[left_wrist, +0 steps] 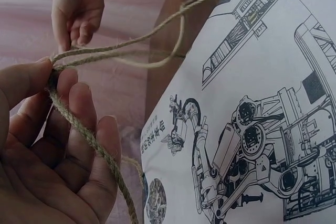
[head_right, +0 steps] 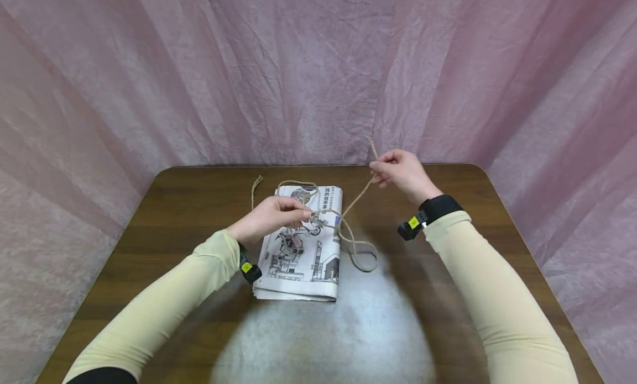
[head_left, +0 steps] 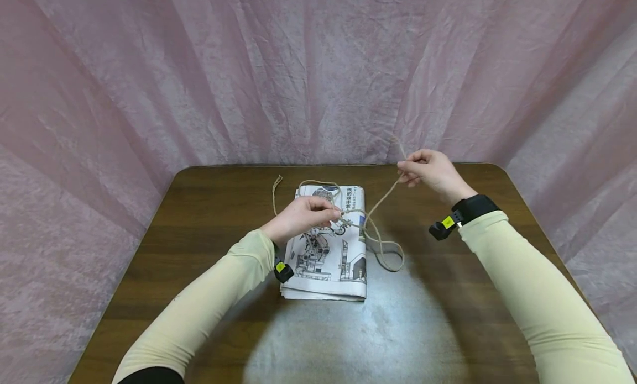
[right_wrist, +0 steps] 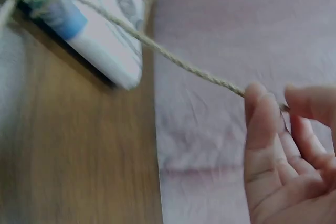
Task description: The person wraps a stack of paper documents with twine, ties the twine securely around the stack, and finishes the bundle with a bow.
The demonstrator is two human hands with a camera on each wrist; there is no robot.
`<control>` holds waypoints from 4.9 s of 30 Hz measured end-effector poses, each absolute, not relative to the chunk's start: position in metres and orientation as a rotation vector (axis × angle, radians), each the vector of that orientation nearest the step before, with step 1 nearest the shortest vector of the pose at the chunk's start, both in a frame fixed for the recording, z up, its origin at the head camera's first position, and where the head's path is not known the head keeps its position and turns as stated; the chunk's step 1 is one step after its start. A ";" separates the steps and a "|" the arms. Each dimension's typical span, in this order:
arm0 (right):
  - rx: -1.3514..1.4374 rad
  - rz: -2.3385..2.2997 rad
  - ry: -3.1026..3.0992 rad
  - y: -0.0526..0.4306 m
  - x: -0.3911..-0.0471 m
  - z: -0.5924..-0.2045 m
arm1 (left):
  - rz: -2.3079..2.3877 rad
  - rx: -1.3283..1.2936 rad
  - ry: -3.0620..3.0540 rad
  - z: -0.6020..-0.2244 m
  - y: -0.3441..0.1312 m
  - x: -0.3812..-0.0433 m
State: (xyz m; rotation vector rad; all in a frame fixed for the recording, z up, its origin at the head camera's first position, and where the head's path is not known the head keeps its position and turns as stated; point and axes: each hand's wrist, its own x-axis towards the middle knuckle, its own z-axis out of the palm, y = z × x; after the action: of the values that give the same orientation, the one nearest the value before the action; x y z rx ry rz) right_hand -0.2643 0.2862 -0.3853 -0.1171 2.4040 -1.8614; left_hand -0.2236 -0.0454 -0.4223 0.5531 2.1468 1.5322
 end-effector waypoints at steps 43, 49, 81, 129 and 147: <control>-0.922 -0.848 2.982 0.257 -0.217 -0.485 | 1.589 0.544 2.097 -0.419 -0.040 -0.224; -0.854 -0.761 2.955 0.242 -0.222 -0.489 | 1.574 0.559 2.091 -0.419 -0.038 -0.224; -0.804 -0.960 2.942 0.268 -0.211 -0.468 | 1.566 0.508 2.128 -0.420 -0.041 -0.223; -0.764 -1.017 2.973 0.276 -0.196 -0.458 | 2.549 -0.103 1.544 -0.434 -0.204 -0.216; -0.624 -0.869 3.035 0.318 -0.189 -0.475 | 2.105 -0.356 1.982 -0.473 -0.249 -0.207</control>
State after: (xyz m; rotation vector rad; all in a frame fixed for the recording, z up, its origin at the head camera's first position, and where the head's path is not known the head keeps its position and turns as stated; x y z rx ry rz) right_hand -0.1892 0.3181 -0.4747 -0.6241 3.0345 -0.8689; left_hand -0.2074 -0.2485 -0.4726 -0.3563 1.9822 2.1052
